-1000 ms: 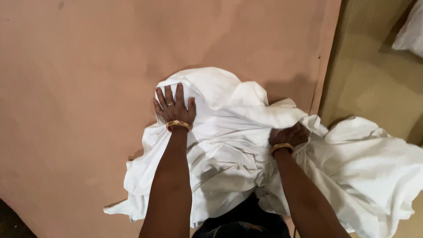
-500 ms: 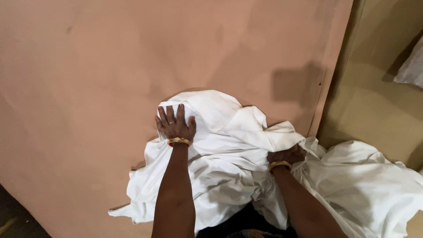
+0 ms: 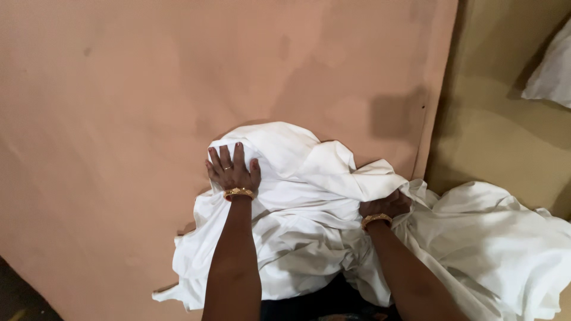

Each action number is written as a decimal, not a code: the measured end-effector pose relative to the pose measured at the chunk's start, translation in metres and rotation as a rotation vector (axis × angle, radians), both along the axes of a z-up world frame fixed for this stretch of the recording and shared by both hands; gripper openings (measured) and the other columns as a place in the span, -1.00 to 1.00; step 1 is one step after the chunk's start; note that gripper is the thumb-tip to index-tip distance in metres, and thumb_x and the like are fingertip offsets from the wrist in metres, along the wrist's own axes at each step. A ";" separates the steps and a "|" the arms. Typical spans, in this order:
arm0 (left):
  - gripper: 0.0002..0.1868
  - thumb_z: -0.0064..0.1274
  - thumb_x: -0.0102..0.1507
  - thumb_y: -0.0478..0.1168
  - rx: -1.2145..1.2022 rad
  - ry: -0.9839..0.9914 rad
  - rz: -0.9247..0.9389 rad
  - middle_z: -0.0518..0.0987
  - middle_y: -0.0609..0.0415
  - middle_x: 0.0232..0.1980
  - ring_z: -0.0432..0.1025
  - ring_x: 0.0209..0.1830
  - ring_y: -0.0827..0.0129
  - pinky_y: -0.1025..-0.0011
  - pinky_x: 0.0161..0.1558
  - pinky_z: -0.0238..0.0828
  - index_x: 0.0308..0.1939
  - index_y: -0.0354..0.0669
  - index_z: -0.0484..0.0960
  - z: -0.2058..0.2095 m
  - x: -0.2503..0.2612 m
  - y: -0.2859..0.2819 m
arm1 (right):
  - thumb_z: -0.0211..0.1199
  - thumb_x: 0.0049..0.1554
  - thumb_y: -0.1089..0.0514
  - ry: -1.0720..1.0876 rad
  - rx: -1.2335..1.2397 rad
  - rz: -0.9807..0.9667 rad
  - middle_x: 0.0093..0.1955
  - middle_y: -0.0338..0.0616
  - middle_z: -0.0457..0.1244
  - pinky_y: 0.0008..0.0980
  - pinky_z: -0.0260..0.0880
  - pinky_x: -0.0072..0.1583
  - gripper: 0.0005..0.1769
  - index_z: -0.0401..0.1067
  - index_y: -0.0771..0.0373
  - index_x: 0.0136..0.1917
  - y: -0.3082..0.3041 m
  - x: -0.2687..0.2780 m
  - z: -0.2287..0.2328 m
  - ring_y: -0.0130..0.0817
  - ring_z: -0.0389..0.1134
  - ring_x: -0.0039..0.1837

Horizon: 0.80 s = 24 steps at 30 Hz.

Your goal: The person spreads out a white bedsheet on a bed, smooths it by hand, and folds several sections inward.

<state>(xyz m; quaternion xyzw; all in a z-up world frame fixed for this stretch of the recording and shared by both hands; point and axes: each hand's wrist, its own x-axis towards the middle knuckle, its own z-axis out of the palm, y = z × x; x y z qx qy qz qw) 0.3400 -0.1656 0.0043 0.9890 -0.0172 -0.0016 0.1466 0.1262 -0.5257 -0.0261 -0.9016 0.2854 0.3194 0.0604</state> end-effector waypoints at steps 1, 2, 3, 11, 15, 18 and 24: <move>-0.44 0.01 0.31 0.17 0.001 -0.004 -0.002 0.32 -0.19 0.44 0.00 0.58 -0.31 -0.42 0.44 -0.16 0.30 0.00 0.57 0.001 -0.001 0.000 | -0.03 0.25 -0.14 0.024 0.007 0.001 0.45 0.23 0.18 0.14 0.12 0.42 -0.34 0.32 0.28 0.46 0.003 0.001 0.000 0.22 0.17 0.42; -0.43 0.01 0.31 0.16 0.002 -0.008 -0.005 0.32 -0.20 0.45 -0.01 0.59 -0.31 -0.41 0.44 -0.16 0.30 0.00 0.57 0.001 -0.002 0.001 | -0.03 0.26 -0.15 0.057 0.013 0.004 0.46 0.23 0.18 0.13 0.12 0.42 -0.34 0.32 0.27 0.47 0.005 0.002 0.000 0.22 0.17 0.42; -0.42 0.01 0.30 0.17 0.002 0.003 -0.002 0.31 -0.19 0.46 -0.01 0.59 -0.30 -0.41 0.45 -0.17 0.32 0.01 0.57 0.001 -0.002 0.001 | -0.03 0.27 -0.16 0.147 0.024 -0.050 0.44 0.26 0.20 0.16 0.15 0.39 -0.33 0.32 0.27 0.48 0.004 0.004 0.000 0.24 0.20 0.39; -0.35 0.01 0.31 0.16 0.002 0.060 0.006 0.19 -0.13 0.60 -0.10 0.64 -0.21 -0.32 0.49 -0.29 0.45 0.05 0.47 0.018 -0.007 -0.001 | 0.27 0.00 -0.20 -0.553 -0.241 -0.082 0.25 0.18 0.21 0.11 0.17 0.31 -0.26 0.31 0.34 0.28 0.014 0.017 0.044 0.15 0.17 0.33; -0.33 -0.02 0.33 0.17 -0.027 0.099 0.025 0.16 -0.07 0.62 -0.15 0.66 -0.12 -0.26 0.52 -0.35 0.49 0.10 0.39 0.025 -0.009 0.000 | 0.34 -0.04 -0.14 -0.754 -0.322 0.004 0.25 0.18 0.17 0.25 0.08 0.35 -0.27 0.30 0.28 0.29 0.023 0.016 0.055 0.20 0.11 0.36; -0.34 -0.06 0.40 0.18 -0.031 0.075 0.063 0.10 -0.06 0.65 -0.16 0.68 -0.10 -0.24 0.54 -0.36 0.56 0.16 0.31 0.032 -0.025 -0.003 | 0.33 0.02 -0.14 -0.770 -0.323 0.016 0.28 0.19 0.16 0.23 0.04 0.36 -0.26 0.29 0.30 0.33 0.024 0.012 0.058 0.18 0.09 0.39; -0.24 -0.02 0.34 0.20 -0.076 0.068 0.153 0.04 -0.25 0.63 -0.14 0.61 -0.29 -0.26 0.49 -0.28 0.56 0.03 0.22 0.057 -0.137 -0.035 | 0.33 0.06 -0.14 -0.840 -0.313 -0.026 0.22 0.19 0.15 0.22 0.03 0.29 -0.35 0.32 0.28 0.27 0.031 0.010 0.061 0.17 0.07 0.34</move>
